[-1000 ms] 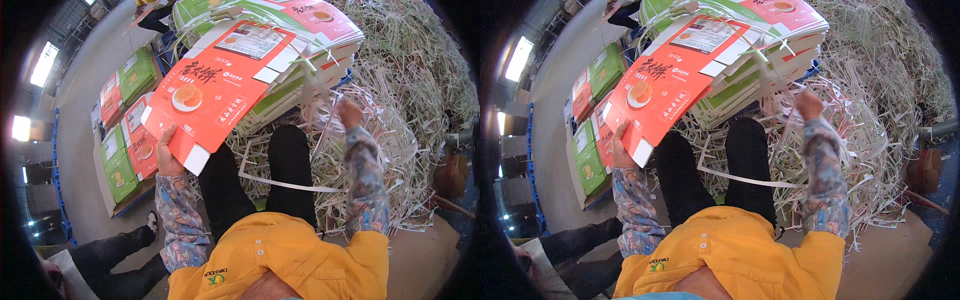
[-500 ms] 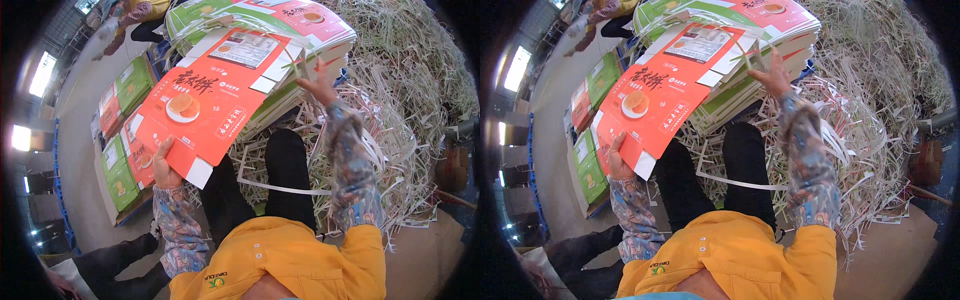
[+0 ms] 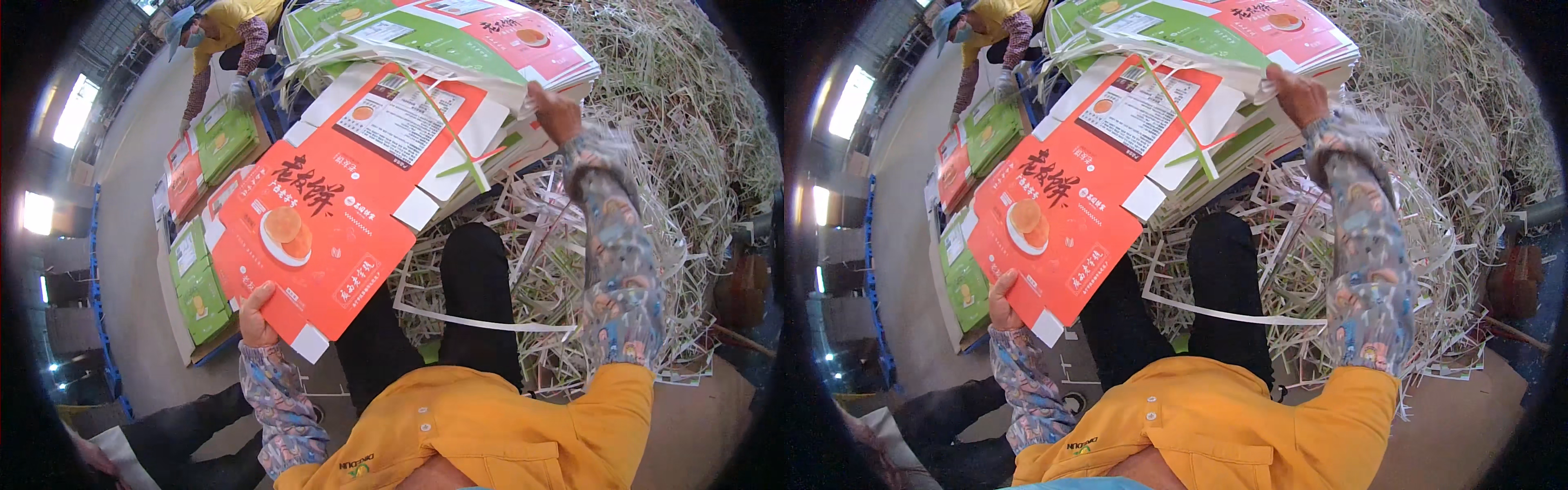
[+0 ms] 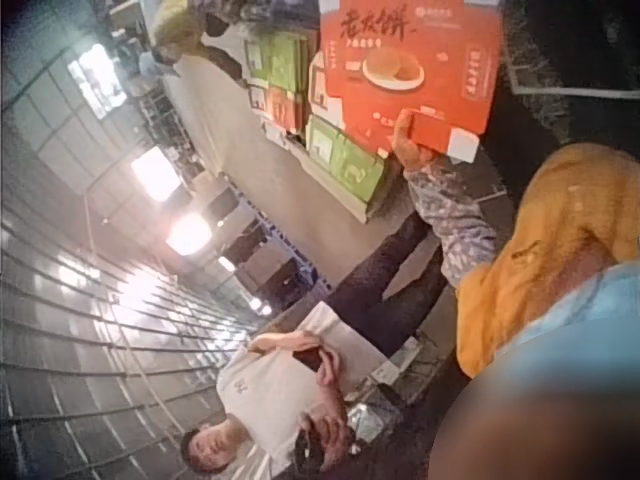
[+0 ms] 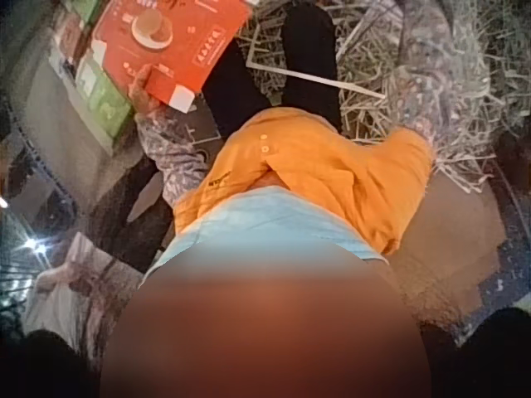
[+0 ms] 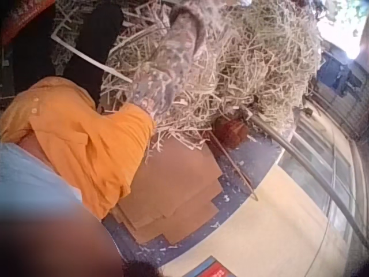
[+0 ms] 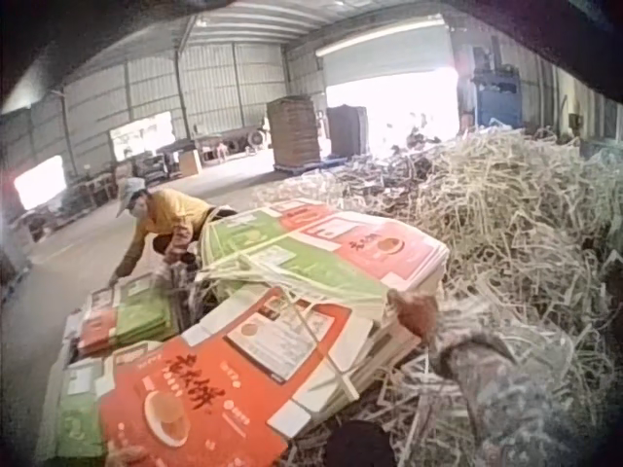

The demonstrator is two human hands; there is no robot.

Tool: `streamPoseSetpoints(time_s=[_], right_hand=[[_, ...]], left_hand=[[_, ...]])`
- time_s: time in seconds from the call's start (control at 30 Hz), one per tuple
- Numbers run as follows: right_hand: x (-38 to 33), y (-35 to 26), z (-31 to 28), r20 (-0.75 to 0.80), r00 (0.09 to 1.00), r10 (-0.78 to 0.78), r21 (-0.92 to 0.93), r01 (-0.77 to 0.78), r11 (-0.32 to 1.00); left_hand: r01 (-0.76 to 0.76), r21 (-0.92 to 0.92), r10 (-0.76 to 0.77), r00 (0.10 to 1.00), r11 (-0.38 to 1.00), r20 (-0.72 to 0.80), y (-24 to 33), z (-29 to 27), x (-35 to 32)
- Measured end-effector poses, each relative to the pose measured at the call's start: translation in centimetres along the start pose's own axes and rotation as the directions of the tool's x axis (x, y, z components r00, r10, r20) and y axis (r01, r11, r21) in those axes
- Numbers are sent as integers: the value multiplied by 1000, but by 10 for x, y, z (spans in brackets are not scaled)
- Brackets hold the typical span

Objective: The recorder is sorting and inspecting flattened paper product boxes, removing plastic strips, and stacking them on a pallet.

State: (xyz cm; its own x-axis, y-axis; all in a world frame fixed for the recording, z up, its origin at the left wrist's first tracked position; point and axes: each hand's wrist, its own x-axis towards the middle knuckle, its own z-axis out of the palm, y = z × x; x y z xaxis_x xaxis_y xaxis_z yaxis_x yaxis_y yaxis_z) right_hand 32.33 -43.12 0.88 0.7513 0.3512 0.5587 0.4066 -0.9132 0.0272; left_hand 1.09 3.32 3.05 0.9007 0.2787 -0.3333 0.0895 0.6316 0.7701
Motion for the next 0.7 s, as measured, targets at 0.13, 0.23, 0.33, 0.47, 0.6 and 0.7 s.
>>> streamPoseSetpoints(time_s=[0.13,0.23,0.33,0.47,0.6,0.7], right_hand=[[42,91,-8,255,922,293,-2,-302,953],[45,123,-16,213,943,255,-48,-250,967],[49,125,0,355,898,260,179,-338,924],[25,97,-8,344,938,-39,420,-117,900],[6,-15,-80,-131,991,6,52,1,999],[-52,-85,-89,92,921,378,744,-316,589]], left_hand=[[35,-65,-35,999,997,1,-5,-11,3],[-65,78,64,998,995,20,2,-22,-8],[46,-2,-46,999,999,-7,-8,-53,0],[47,27,-47,999,999,4,-10,-41,-4],[13,49,-12,1000,999,-27,-9,-40,-10],[45,29,-43,998,999,-47,-14,-40,-12]])
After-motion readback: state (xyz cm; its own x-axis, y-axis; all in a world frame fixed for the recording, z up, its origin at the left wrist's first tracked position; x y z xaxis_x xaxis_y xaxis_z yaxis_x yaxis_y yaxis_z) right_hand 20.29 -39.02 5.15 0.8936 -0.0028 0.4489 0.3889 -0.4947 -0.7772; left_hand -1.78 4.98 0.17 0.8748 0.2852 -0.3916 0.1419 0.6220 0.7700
